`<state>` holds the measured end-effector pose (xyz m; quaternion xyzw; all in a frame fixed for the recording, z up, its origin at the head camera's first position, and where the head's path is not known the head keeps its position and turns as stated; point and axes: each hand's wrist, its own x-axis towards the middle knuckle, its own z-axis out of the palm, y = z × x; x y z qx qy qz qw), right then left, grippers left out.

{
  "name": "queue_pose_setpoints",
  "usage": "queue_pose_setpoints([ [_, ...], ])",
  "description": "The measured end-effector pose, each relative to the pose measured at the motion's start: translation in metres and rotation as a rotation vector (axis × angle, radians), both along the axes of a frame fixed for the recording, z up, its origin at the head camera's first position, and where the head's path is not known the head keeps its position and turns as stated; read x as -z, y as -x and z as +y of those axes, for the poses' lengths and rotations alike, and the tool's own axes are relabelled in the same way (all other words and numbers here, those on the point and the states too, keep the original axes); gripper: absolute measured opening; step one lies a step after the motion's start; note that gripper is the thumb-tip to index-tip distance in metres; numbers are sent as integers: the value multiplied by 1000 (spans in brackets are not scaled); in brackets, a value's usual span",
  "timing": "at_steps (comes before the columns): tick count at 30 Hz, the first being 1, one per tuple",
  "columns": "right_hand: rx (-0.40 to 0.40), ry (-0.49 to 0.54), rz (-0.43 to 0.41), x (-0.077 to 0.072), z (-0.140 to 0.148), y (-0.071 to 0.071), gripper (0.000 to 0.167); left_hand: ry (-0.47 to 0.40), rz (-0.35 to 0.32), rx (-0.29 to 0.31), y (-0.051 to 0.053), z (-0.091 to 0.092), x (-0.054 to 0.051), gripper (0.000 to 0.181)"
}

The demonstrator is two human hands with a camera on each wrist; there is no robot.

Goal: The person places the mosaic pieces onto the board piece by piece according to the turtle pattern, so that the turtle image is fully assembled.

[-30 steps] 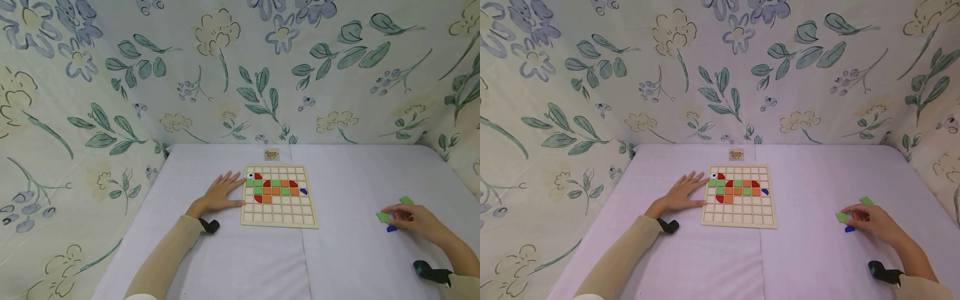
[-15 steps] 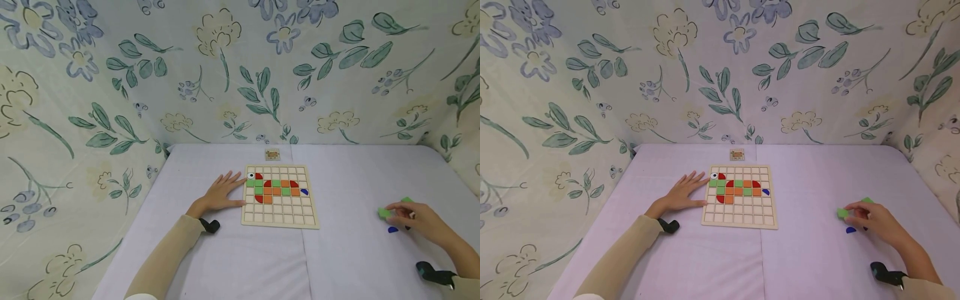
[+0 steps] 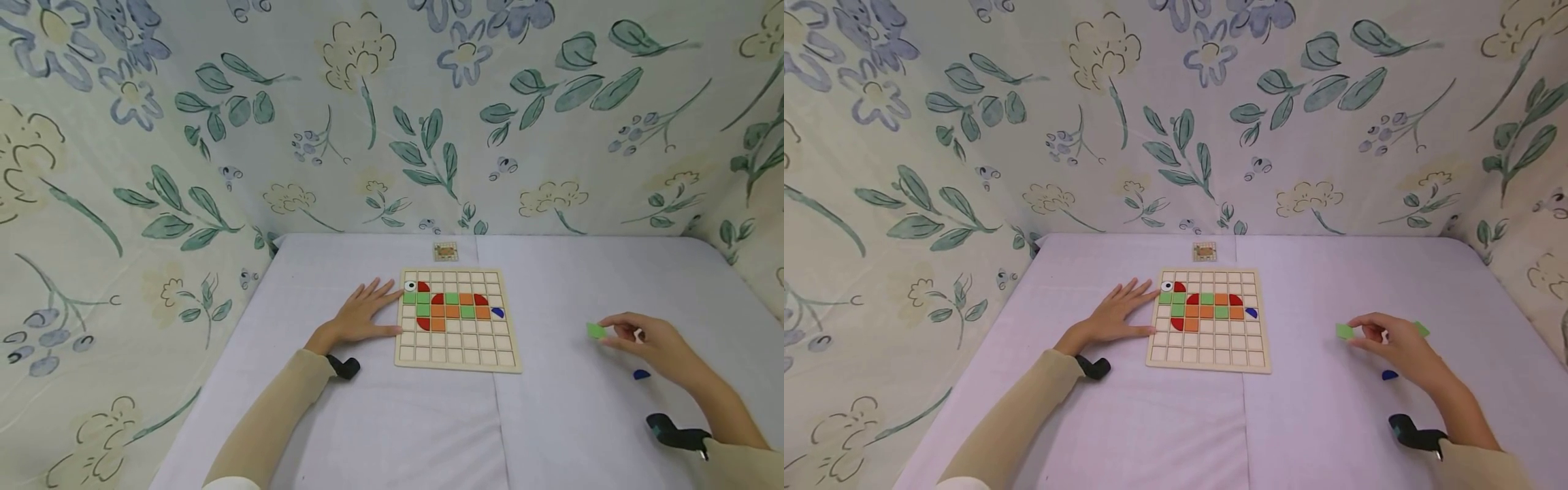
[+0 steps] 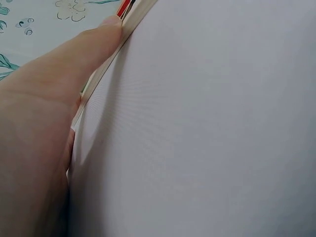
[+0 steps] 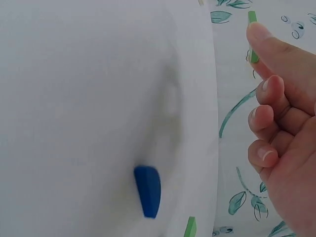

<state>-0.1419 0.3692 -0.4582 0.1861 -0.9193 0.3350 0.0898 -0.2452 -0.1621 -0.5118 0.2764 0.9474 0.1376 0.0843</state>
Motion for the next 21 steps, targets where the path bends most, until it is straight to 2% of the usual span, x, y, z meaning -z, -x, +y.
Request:
queue_pose_setpoints([
  [5, -22, 3, 4, -2, -22, 6, 24, -10, -2, -4, -1, 0, -1, 93],
  [16, -28, -22, -83, -5, -75, 22, 24, -18, -1, 10, -2, 0, -4, 92],
  [21, -54, 6, -128, -5, -97, 30, 23, -18, -9, 17, -2, 0, -5, 91],
])
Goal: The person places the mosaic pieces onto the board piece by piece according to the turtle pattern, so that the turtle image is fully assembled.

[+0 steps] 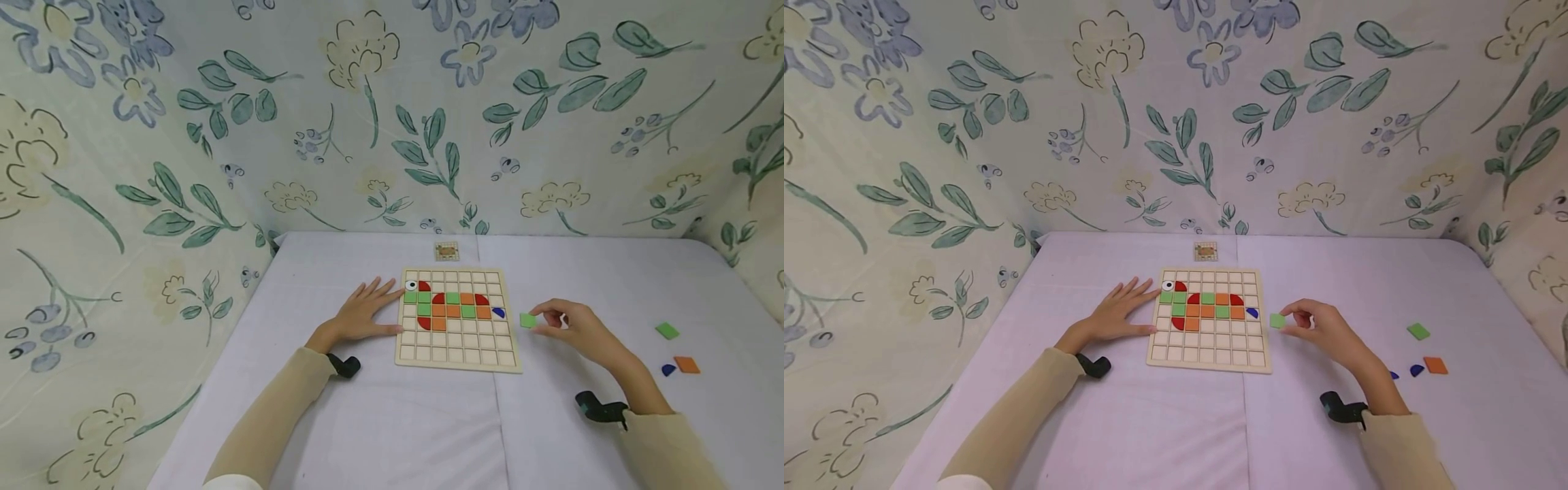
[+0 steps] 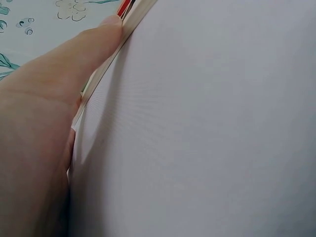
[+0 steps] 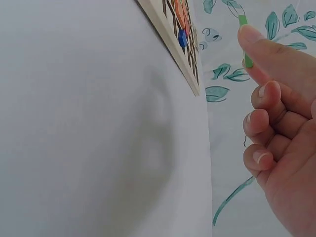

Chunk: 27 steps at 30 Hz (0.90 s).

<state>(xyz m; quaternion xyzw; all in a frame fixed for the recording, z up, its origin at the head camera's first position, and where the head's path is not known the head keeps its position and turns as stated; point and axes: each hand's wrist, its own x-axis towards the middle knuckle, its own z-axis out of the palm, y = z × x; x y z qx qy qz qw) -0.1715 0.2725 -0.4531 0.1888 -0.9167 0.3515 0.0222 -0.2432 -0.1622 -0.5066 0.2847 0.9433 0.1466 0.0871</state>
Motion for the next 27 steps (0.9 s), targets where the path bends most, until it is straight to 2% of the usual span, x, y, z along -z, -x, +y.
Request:
queue_pose_setpoints([
  [12, -98, 92, -53, 2, -47, 14, 24, -10, -8, 9, 0, 0, -2, 91],
  [20, -114, 141, -106, 6, -74, 19, 30, -8, 0, 10, -1, 0, -3, 91],
  [27, -137, 159, -133, 13, -91, 24, 27, -11, -1, 3, -1, 0, -1, 91],
])
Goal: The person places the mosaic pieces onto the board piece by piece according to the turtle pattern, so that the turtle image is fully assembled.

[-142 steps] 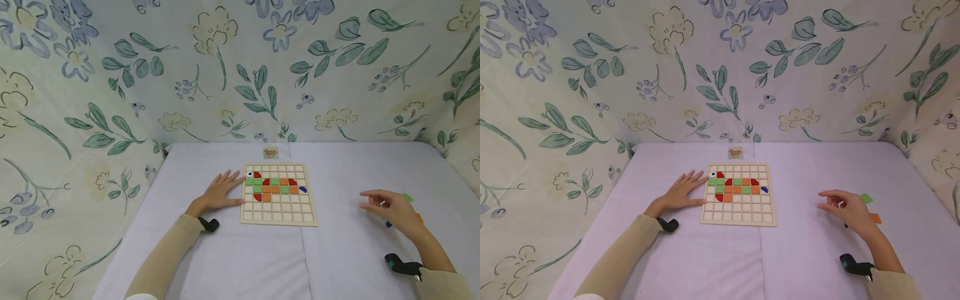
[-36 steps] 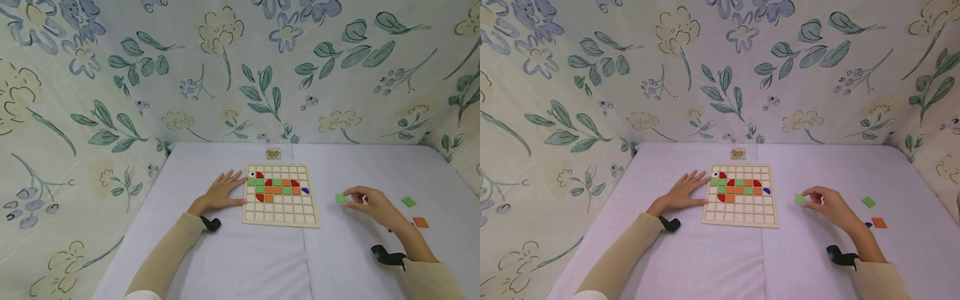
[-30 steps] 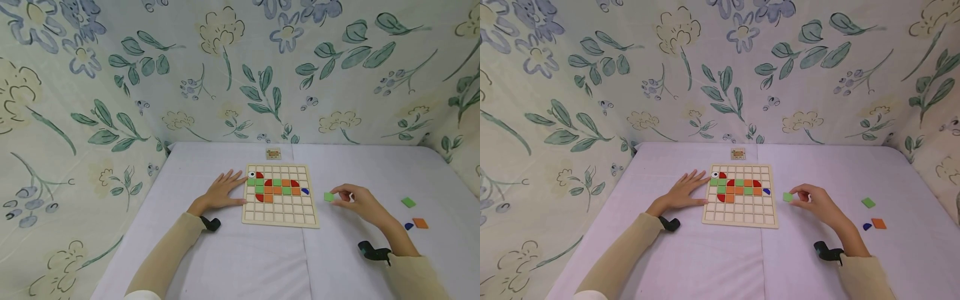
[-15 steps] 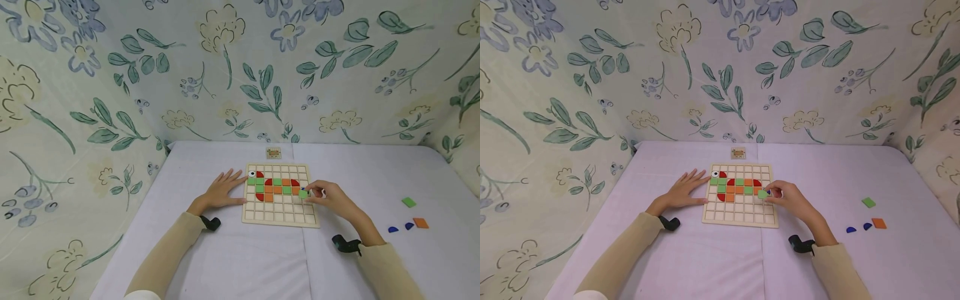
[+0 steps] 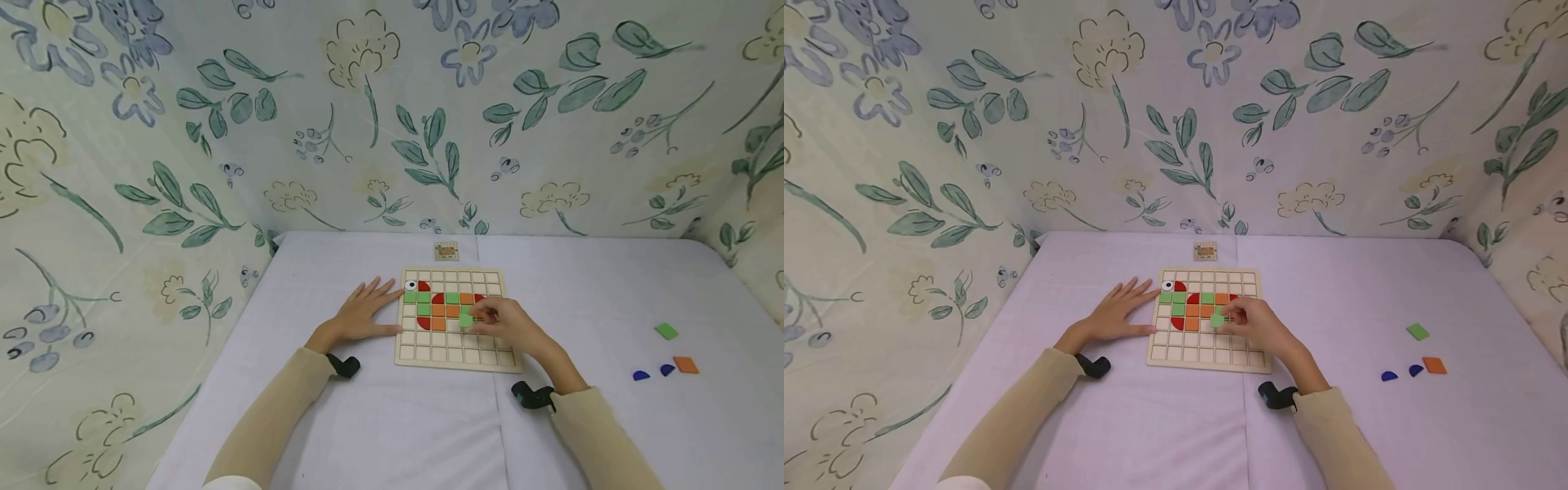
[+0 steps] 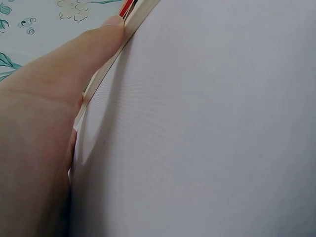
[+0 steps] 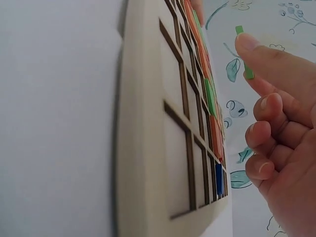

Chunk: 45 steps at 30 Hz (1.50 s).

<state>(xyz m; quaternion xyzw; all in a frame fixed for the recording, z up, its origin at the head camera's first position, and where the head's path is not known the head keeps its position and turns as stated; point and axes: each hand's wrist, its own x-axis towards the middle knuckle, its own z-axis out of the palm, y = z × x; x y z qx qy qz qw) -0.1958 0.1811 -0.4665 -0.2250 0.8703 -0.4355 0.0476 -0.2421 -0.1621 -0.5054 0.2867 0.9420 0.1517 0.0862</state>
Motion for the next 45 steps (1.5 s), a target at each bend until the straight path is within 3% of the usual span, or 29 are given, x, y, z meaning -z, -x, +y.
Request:
queue_pose_setpoints([
  [15, -36, -7, -26, 10, -15, 9, 25, -9, 14, 13, 0, -1, 0, 90],
  [45, 35, -38, -73, 13, -22, 12, 27, -15, 14, 3, 0, 0, 1, 91],
])
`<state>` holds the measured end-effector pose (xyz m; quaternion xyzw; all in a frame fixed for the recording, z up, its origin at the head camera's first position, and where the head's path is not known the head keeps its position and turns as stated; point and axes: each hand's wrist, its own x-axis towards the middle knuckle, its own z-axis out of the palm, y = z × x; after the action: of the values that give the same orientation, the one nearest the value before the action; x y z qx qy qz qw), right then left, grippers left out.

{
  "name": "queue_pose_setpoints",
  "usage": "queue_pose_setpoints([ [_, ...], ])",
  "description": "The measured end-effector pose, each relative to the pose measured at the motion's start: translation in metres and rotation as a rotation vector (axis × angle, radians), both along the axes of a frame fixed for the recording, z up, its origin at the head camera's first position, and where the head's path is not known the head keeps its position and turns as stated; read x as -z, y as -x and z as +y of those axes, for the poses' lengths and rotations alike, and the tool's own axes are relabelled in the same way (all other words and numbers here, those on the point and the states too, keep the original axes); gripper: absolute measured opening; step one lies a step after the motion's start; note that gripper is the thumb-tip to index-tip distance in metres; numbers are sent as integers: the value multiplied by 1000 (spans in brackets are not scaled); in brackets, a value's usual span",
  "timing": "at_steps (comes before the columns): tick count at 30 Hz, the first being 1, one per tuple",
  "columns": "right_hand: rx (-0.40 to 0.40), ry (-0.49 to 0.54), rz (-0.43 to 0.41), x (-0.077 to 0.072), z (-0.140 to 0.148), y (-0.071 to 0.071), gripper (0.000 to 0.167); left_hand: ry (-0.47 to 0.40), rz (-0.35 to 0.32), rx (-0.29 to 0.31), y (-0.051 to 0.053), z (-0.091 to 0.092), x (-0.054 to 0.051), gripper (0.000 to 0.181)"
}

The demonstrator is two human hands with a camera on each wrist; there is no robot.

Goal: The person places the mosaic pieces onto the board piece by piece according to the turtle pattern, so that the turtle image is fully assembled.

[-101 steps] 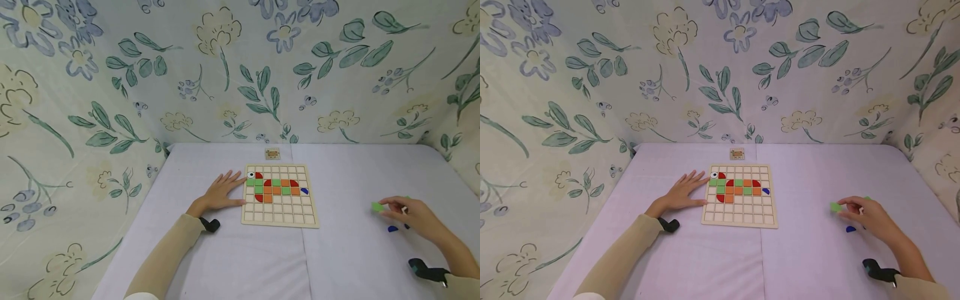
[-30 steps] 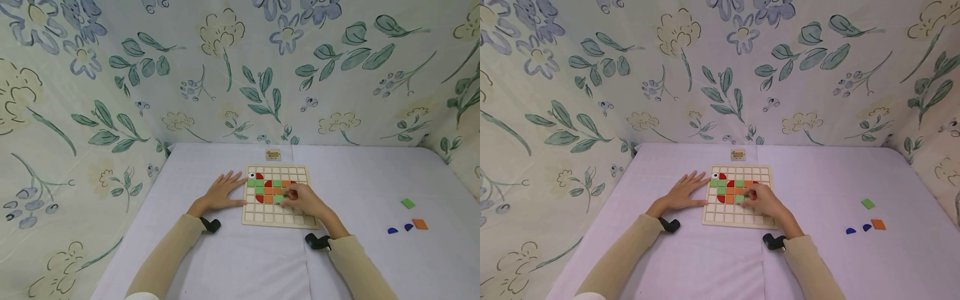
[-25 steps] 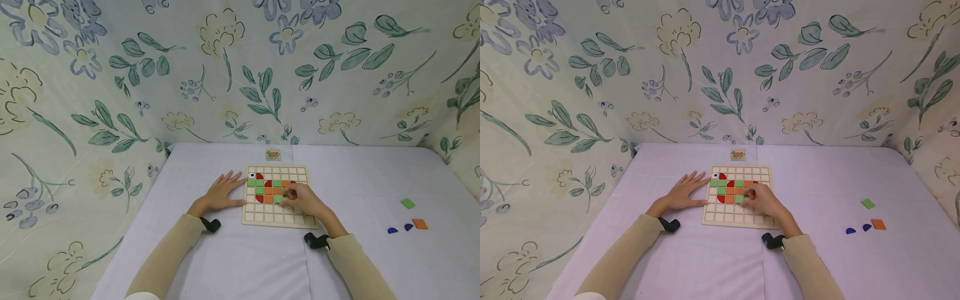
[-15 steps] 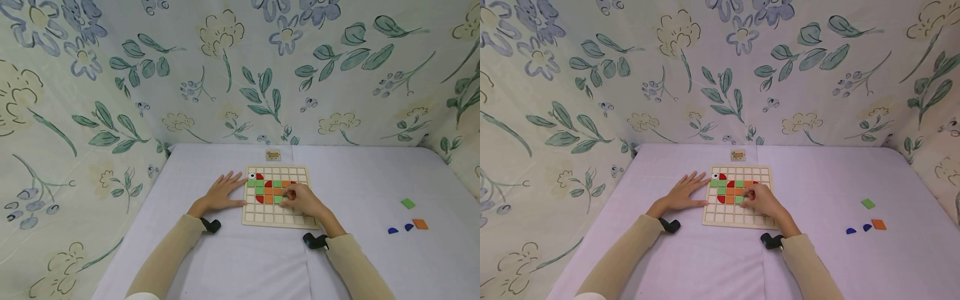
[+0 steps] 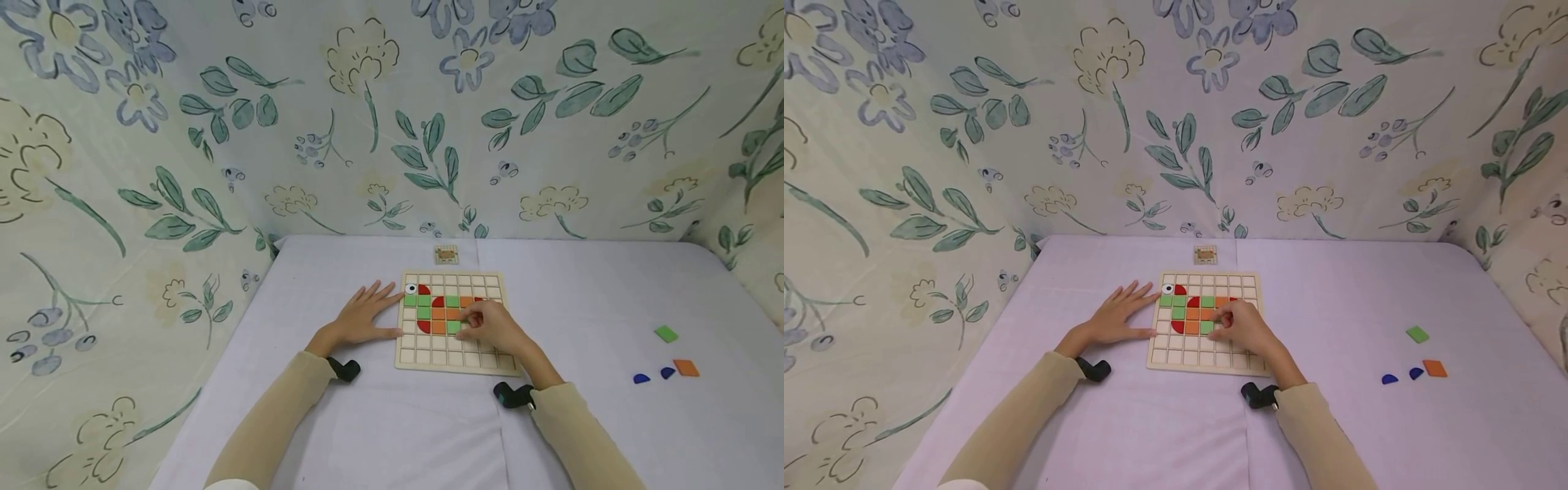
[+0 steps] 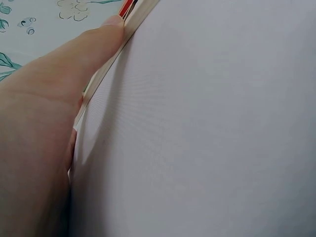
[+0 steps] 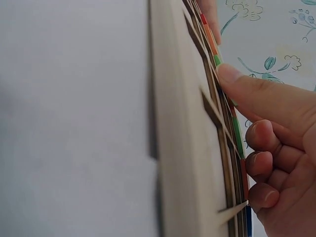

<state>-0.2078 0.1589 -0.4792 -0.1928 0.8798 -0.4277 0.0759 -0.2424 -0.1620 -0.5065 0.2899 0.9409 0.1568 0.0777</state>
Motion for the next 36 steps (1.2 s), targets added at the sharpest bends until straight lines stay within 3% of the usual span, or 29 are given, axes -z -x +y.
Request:
queue_pose_setpoints([
  [14, -1, 53, 4, -3, 6, -4, 30, 15, -6, -9, -1, 0, 0, 92],
  [21, 13, 99, 57, -13, 23, -4, 29, 8, 3, -6, 0, 0, 1, 92],
  [31, 115, 28, 158, -23, 72, -4, 30, 22, -3, -11, -1, 0, 0, 93],
  [36, 185, -16, 175, -25, 105, -10, 33, 13, -1, -1, -1, 0, -1, 92],
])
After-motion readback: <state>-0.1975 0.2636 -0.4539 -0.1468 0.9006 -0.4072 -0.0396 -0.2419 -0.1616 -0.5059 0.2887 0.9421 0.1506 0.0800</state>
